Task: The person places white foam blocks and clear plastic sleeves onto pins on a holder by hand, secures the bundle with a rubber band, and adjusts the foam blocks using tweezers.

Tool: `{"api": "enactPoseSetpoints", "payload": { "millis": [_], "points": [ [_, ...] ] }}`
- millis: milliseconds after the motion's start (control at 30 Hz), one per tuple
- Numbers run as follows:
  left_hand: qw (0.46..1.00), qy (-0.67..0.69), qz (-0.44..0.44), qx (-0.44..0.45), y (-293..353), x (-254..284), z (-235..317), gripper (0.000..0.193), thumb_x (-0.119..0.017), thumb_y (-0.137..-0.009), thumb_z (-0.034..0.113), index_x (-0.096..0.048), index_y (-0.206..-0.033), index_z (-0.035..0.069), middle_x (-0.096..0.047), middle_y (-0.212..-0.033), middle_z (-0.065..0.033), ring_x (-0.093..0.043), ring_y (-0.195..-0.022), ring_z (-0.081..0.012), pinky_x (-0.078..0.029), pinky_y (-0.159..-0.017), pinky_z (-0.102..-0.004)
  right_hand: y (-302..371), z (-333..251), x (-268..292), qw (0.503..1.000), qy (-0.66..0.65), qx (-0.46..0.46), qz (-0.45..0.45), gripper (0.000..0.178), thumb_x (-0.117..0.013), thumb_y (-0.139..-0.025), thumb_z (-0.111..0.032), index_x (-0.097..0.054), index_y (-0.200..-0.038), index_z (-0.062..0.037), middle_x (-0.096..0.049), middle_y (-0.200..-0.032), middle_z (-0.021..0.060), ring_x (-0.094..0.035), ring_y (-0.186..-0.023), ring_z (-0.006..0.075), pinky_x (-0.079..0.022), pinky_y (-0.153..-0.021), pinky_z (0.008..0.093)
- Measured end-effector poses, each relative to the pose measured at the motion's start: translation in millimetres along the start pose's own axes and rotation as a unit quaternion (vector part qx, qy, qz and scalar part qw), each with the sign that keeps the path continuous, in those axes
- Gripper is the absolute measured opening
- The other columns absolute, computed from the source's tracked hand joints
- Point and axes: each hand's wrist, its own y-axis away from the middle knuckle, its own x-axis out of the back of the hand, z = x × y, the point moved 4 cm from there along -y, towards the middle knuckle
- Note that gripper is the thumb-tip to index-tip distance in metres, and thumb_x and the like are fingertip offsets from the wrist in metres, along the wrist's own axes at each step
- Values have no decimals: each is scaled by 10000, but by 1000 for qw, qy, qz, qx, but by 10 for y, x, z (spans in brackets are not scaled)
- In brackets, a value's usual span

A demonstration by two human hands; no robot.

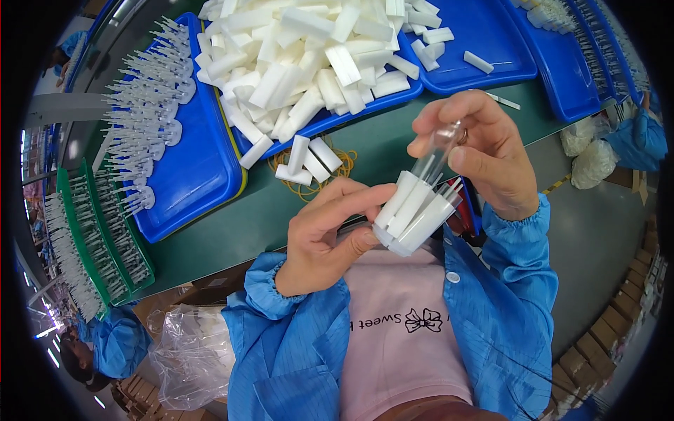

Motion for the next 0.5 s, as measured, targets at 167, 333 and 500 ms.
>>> {"api": "enactPoseSetpoints", "payload": {
  "millis": [167,333,500],
  "points": [
    [1000,6,-12,-9,23,-6,19,430,-678,-824,94,-563,-1224,-17,-519,-1006,-76,-518,-899,-135,-456,-782,-244,72,-16,53,998,36,42,-12,216,-605,-848,-43,-531,-1051,-40,-563,-1153,177,-589,-955,163,-459,-873,302],
    [991,128,-20,19,84,-19,-89,401,-653,-851,96,-558,-1219,-33,-518,-1038,-86,-514,-940,-139,-444,-812,-252,190,16,97,997,36,55,-27,139,-614,-861,-74,-549,-980,-46,-571,-1129,186,-583,-908,156,-463,-860,301],
    [999,46,-23,-2,104,-28,12,393,-660,-851,149,-578,-1185,-42,-518,-1045,-97,-532,-927,-149,-466,-804,-260,227,-115,102,993,69,82,-46,207,-625,-868,-109,-572,-1041,-8,-595,-1084,198,-593,-926,185,-468,-868,327]
  ]
}}
